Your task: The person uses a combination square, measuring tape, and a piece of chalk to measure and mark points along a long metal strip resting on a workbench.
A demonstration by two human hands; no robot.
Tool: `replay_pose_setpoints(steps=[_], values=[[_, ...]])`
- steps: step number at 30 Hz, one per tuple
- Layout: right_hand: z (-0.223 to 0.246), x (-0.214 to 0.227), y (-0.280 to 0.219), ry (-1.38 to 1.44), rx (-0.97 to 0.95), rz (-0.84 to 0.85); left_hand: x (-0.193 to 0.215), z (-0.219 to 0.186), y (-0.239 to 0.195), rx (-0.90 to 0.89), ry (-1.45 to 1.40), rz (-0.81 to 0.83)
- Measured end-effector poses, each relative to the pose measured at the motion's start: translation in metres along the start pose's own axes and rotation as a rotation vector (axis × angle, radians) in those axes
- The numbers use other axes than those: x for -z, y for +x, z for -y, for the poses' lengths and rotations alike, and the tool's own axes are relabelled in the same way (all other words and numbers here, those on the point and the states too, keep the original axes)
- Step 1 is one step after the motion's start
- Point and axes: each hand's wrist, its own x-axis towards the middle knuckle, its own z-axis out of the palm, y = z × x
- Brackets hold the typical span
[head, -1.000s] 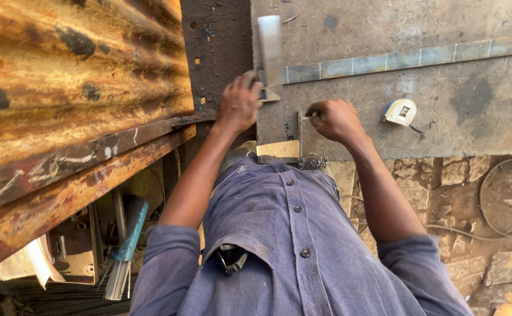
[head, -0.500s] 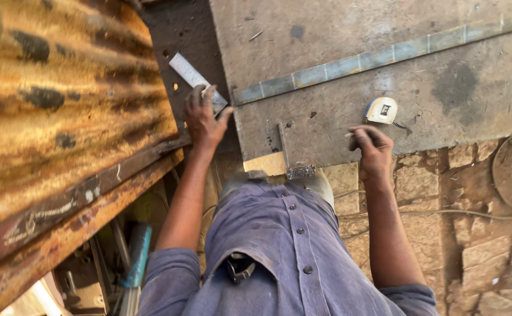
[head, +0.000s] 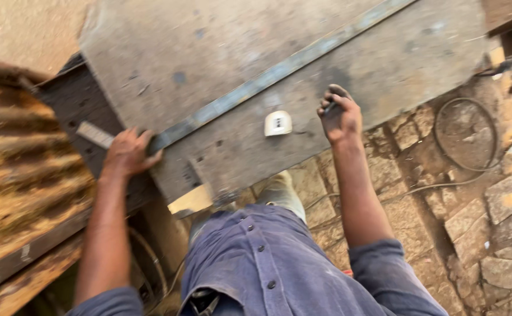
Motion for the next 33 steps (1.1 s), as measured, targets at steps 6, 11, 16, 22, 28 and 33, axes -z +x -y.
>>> replay_pose_setpoints(steps=[6, 11, 16, 22, 28, 33], values=[[0.083, 0.018, 0.086, -0.416, 0.032, -0.338, 0.028, -0.047, -0.055, -0.009, 0.007, -0.12], [0.121, 0.008, 0.129, -0.45, 0.017, -0.372, 0.048, -0.114, -0.109, -0.092, 0.163, -0.291], [0.123, 0.018, 0.139, -0.476, 0.006, -0.468, 0.073, -0.187, -0.138, 0.108, 0.195, -0.412], [0.134, 0.022, 0.133, -0.289, 0.032, -0.326, 0.063, -0.206, -0.152, 0.124, 0.127, -0.714], [0.207, -0.047, 0.132, -0.319, 0.193, -0.262, 0.01, -0.214, -0.131, 0.095, 0.059, -0.77], [0.34, -0.141, 0.116, -0.622, 0.353, -0.194, -0.013, -0.312, -0.088, -0.025, -0.124, -0.844]])
